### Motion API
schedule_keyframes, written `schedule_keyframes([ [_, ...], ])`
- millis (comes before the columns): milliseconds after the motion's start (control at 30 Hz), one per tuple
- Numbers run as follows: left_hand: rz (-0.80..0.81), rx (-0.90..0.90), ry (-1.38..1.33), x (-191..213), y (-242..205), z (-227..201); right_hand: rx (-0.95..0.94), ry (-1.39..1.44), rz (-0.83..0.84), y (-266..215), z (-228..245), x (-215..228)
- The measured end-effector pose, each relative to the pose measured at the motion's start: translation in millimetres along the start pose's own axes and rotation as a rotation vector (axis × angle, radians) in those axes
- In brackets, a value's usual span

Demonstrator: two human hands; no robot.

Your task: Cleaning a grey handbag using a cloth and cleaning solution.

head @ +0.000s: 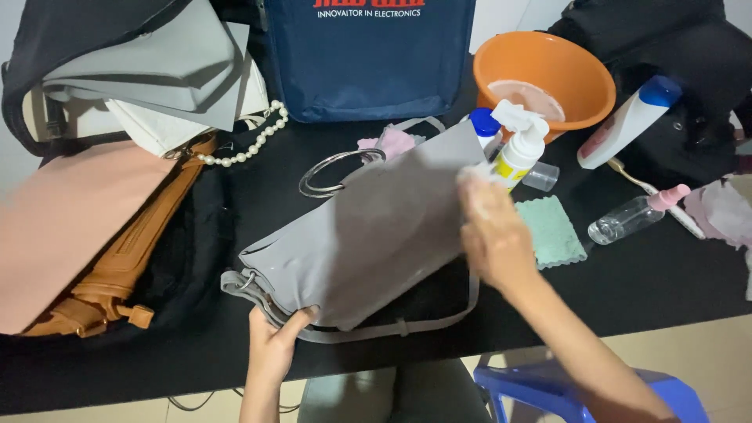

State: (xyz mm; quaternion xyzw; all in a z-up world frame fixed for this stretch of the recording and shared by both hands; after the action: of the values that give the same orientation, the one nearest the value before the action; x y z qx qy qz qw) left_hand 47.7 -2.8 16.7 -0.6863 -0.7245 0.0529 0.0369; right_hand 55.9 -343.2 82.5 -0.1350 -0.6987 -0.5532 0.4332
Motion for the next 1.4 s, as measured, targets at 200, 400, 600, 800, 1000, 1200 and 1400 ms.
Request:
schedule_keyframes([
  [200,0.011,0.022,0.012,-3,-4,-4,-0.197,0.141,0.046,22,9,-7],
  [400,0.025,-0.056,0.031,-2,-4,3,-0.059,0.396,-0.051,36,74,-5],
  [600,0.016,-0.008,-0.016,-4,-6,-2,0.328,0.633,0.249,11,105,1],
  [800,0.035,-0.027,-0.013,-2,-4,5,0.352,0.719,0.105,7,41,24],
  [1000,0.052,-0.015,0.027,-4,-6,2,0.195,0.396,0.029,-12,-17,21],
  [1200,0.088,-0.024,0.004,-6,-10,-2,0.086,0.477,-0.115,-13,45,5],
  [1400,0.123,-0.118,0.049,-13,-15,-18,0.320,0.697,-0.034,5,141,0],
])
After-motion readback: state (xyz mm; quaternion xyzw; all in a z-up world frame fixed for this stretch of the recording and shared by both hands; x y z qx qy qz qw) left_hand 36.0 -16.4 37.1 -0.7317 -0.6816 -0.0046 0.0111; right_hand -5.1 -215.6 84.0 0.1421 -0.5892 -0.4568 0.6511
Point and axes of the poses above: each hand's wrist, its own y-axis towards the middle knuckle, its own x-axis out of the back of the hand, z = x × y, the point moved 5 cm from there along y, towards the middle knuckle, and after that the axes turned 2 degrees about x, right-handed, at the moved point
